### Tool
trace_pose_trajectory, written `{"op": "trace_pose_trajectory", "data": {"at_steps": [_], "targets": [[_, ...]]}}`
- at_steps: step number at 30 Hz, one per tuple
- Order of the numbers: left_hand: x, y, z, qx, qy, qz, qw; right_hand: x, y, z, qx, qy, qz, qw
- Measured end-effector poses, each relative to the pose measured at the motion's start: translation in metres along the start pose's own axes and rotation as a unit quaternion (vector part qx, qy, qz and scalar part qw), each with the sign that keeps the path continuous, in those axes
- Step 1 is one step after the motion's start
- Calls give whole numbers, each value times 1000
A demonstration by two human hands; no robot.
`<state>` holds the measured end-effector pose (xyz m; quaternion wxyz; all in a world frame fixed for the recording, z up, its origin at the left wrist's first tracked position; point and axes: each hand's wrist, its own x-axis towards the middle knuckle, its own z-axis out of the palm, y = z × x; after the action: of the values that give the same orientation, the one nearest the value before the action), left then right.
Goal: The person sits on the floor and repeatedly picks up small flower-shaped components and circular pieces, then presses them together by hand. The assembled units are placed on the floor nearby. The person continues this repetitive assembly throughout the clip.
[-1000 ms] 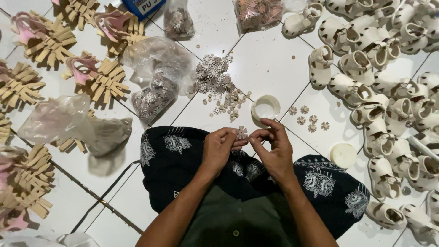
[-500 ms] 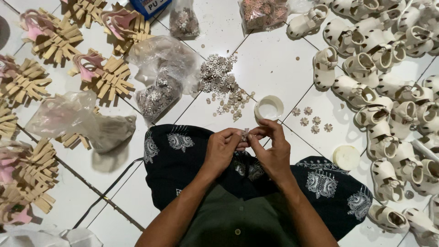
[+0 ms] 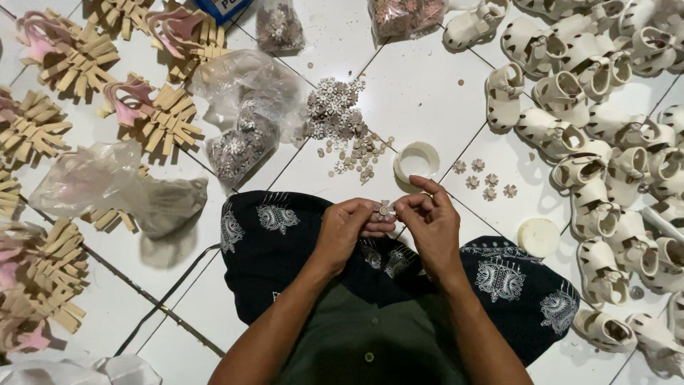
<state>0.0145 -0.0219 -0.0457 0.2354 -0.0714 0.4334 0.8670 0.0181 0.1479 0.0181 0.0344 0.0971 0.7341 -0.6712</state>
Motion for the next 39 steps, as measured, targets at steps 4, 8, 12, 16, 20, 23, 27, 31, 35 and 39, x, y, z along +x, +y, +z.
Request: {"op": "trace_pose_trajectory", "data": {"at_steps": [4, 8, 12, 16, 20, 23, 27, 31, 35, 39], "targets": [[-4, 3, 2, -1, -17, 7, 1000, -4, -2, -1, -32, 11, -12, 999], [-8, 7, 9, 43, -22, 22, 999, -5, -5, 1, 1, 14, -20, 1000], [-9, 10, 14, 75, -8, 15, 997, -10, -7, 0, -34, 7, -23, 999], [-10, 11, 16, 69, -7, 14, 997, -11, -7, 1, -11, 5, -25, 1000], [-10, 10, 16, 61, -11, 13, 998, -11, -4, 3, 10, -4, -24, 1000], [-9, 9, 16, 81, -12, 9, 997, -11, -2, 2, 12, 1, -13, 1000], [-9, 6, 12, 39, -30, -8, 999, -10, 2, -3, -9, 20, 6, 1000], [-6, -2, 7, 40, -20, -8, 999, -9, 7, -2, 19, -22, -26, 999], [-5, -11, 3, 34, -30, 1, 999, -8, 9, 0, 16, -27, -34, 999], [-8, -10, 4, 56, -67, 33, 996, -9, 4, 0, -11, -36, -29, 999]]}}
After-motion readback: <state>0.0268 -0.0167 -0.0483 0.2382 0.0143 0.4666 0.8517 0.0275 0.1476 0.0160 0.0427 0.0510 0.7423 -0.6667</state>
